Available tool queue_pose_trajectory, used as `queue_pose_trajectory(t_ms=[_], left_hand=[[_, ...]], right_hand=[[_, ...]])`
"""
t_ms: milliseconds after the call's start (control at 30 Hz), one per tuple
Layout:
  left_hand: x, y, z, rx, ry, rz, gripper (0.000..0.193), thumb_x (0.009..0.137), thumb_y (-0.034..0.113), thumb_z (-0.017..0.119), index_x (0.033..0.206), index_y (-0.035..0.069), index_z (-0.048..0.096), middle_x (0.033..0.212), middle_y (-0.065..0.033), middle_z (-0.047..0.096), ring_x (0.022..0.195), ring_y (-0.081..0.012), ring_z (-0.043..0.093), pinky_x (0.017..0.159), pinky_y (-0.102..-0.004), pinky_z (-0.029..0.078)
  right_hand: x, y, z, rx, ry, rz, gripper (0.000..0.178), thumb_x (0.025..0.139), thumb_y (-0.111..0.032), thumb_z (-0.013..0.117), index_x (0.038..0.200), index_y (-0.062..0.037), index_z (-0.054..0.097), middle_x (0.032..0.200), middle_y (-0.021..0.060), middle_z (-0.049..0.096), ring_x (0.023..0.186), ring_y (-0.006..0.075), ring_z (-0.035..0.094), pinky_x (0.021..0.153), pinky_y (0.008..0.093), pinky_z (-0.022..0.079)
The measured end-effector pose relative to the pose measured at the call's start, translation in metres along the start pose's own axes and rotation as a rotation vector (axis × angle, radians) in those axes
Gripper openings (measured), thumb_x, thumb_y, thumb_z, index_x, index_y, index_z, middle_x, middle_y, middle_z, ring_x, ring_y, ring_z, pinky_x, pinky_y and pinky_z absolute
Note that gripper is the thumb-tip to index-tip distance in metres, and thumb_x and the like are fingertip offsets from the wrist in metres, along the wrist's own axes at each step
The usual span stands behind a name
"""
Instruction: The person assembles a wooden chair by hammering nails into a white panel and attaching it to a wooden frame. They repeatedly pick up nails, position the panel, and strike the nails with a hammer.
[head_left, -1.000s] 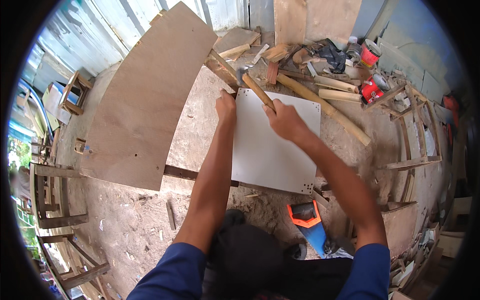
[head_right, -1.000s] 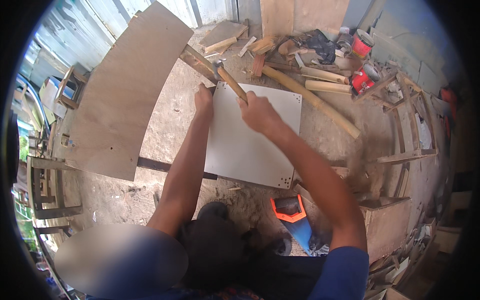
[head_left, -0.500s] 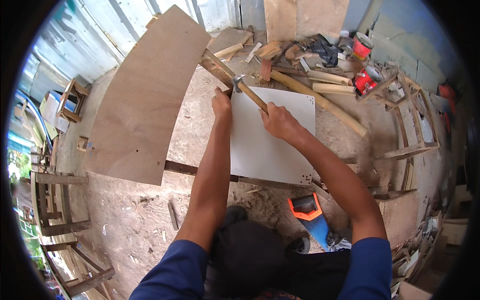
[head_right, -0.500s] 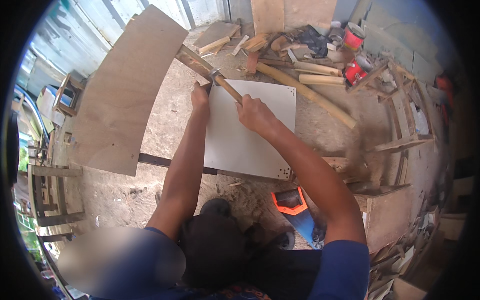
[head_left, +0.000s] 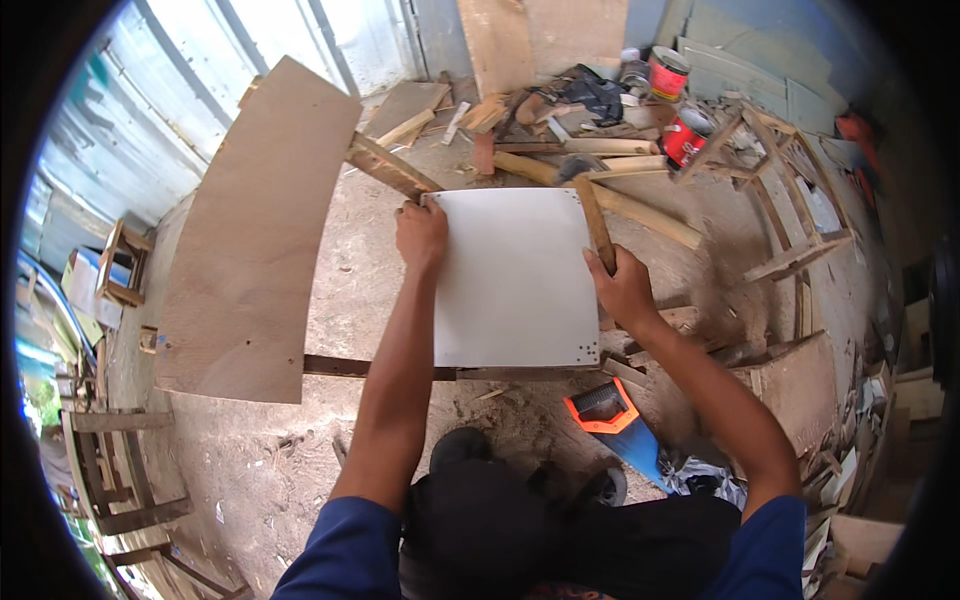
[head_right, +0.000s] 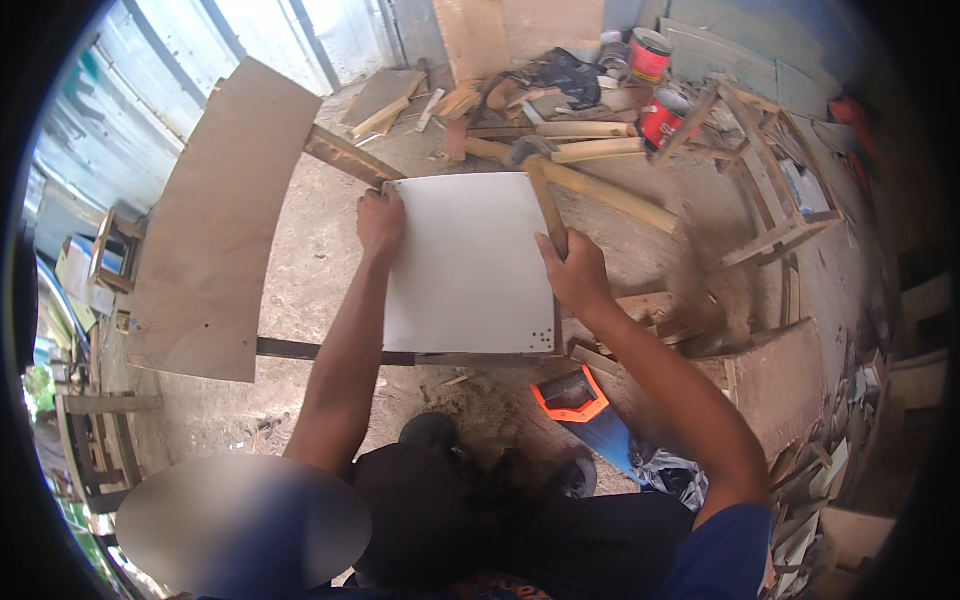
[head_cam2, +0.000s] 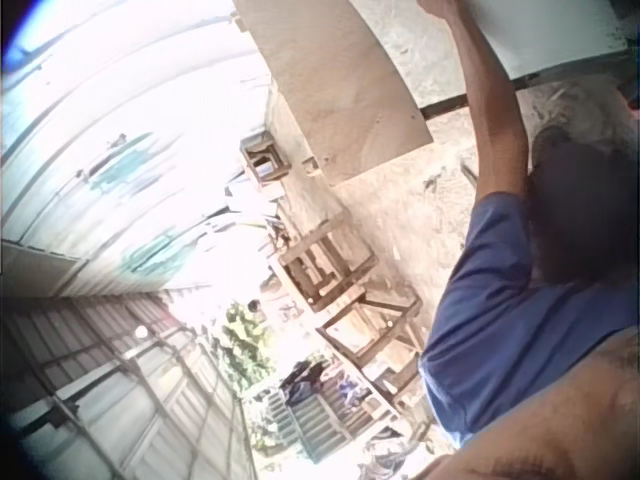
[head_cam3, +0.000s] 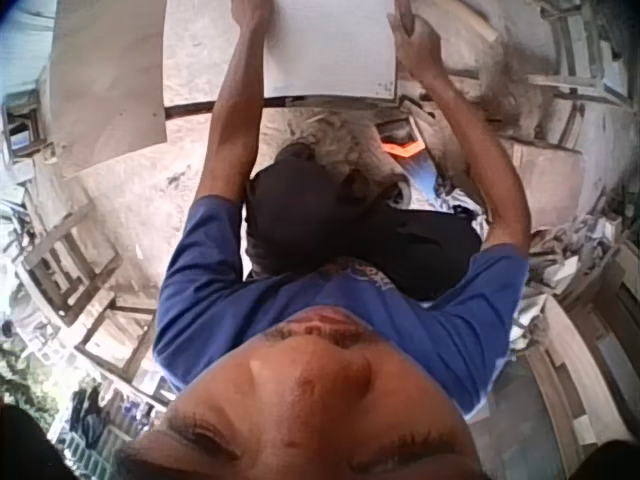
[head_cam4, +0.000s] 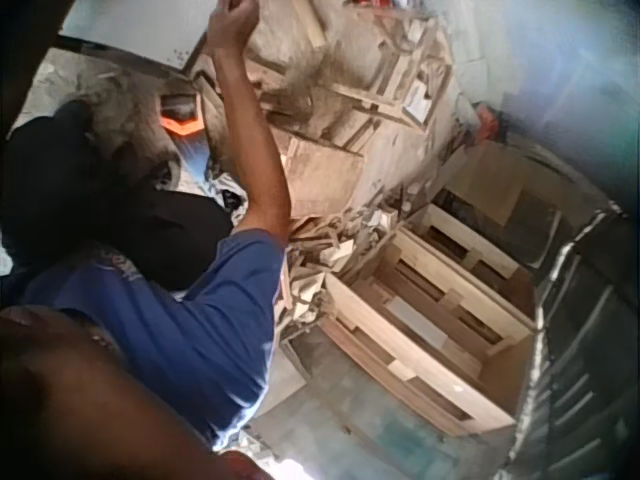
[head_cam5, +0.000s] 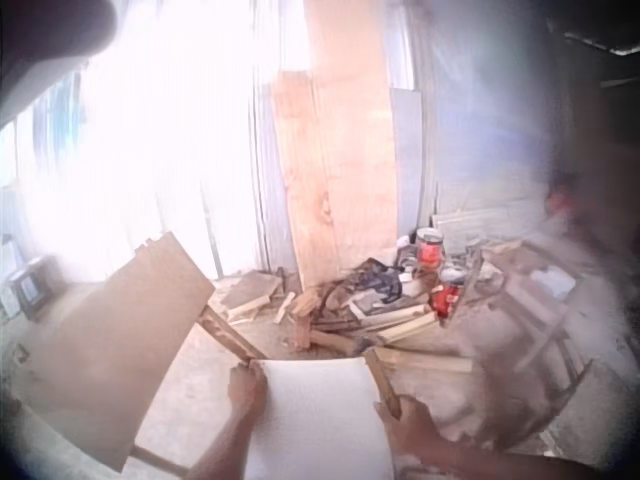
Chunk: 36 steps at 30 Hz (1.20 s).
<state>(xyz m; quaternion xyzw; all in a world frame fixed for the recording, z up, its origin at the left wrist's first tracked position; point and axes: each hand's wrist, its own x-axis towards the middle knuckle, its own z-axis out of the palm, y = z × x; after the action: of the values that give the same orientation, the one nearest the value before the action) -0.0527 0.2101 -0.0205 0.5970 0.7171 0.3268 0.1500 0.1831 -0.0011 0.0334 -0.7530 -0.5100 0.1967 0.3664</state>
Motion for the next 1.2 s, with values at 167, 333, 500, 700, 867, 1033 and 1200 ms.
queue_pose_trajectory(t_ms=[167,333,500,700,867,1033,1200], left_hand=[[-0.021,0.003,-0.018,0.122,-0.33,-0.069,0.071,0.102,0.051,0.035,0.11,-0.012,0.066,0.112,-0.0357,0.065,0.11,-0.0478,0.063,0.094,-0.0518,0.05],[-0.016,-0.01,-0.038,-0.071,-0.251,-0.076,0.072,0.102,0.051,0.037,0.104,-0.014,0.067,0.104,-0.036,0.067,0.105,-0.0512,0.062,0.093,-0.0516,0.048],[-0.051,0.047,-0.103,-0.52,-0.084,0.132,0.066,0.106,0.044,0.036,0.09,-0.012,0.066,0.086,-0.0248,0.069,0.082,-0.0347,0.065,0.08,-0.043,0.049],[-0.069,0.082,-0.156,-0.933,0.212,0.352,0.043,0.105,0.027,0.038,0.115,-0.008,0.061,0.107,-0.0145,0.066,0.095,-0.021,0.062,0.087,-0.0338,0.049],[-0.08,0.077,-0.171,-0.997,0.233,0.257,0.036,0.104,0.022,0.039,0.117,-0.006,0.057,0.108,-0.0131,0.063,0.099,-0.0224,0.06,0.088,-0.0353,0.049],[-0.065,0.041,-0.145,-0.704,0.405,0.429,0.041,0.106,0.029,0.035,0.12,-0.005,0.053,0.11,-0.0148,0.059,0.1,-0.0241,0.059,0.089,-0.0373,0.047],[-0.076,0.044,-0.144,-0.932,0.29,0.272,0.044,0.107,0.034,0.031,0.121,-0.003,0.052,0.114,-0.017,0.055,0.102,-0.025,0.056,0.092,-0.0384,0.045]], right_hand=[[-0.027,0.036,0.007,0.132,0.16,0.191,0.042,0.098,-0.037,0.061,0.096,0.0048,0.062,0.086,0.0245,0.067,0.084,0.0412,0.066,0.076,0.0452,0.049],[-0.059,0.019,0.022,0.47,0.151,0.27,0.044,0.098,-0.036,0.061,0.099,0.0084,0.064,0.086,0.0179,0.069,0.083,0.0238,0.066,0.076,0.0384,0.05],[-0.106,0.006,0.015,0.55,0.306,0.231,0.042,0.102,-0.036,0.057,0.108,0.0058,0.061,0.092,0.0122,0.067,0.085,0.0191,0.063,0.077,0.0344,0.049],[-0.106,0.0,0.023,0.764,0.408,0.091,0.038,0.106,-0.034,0.05,0.116,0.002,0.054,0.104,0.0047,0.06,0.092,0.0121,0.055,0.081,0.0307,0.048],[-0.112,0.002,0.017,0.912,0.388,-0.108,0.04,0.103,-0.025,0.054,0.13,0.0043,0.049,0.122,0.0111,0.06,0.108,0.0171,0.058,0.096,0.0307,0.045],[-0.135,0.007,0.033,0.843,0.372,-0.039,0.044,0.103,-0.033,0.055,0.126,0.0045,0.049,0.115,0.012,0.06,0.108,0.0188,0.058,0.096,0.0339,0.047],[-0.148,0.004,0.045,0.909,0.39,-0.002,0.046,0.103,-0.033,0.054,0.126,0.0063,0.048,0.115,0.0134,0.059,0.109,0.02,0.058,0.094,0.0348,0.047]])
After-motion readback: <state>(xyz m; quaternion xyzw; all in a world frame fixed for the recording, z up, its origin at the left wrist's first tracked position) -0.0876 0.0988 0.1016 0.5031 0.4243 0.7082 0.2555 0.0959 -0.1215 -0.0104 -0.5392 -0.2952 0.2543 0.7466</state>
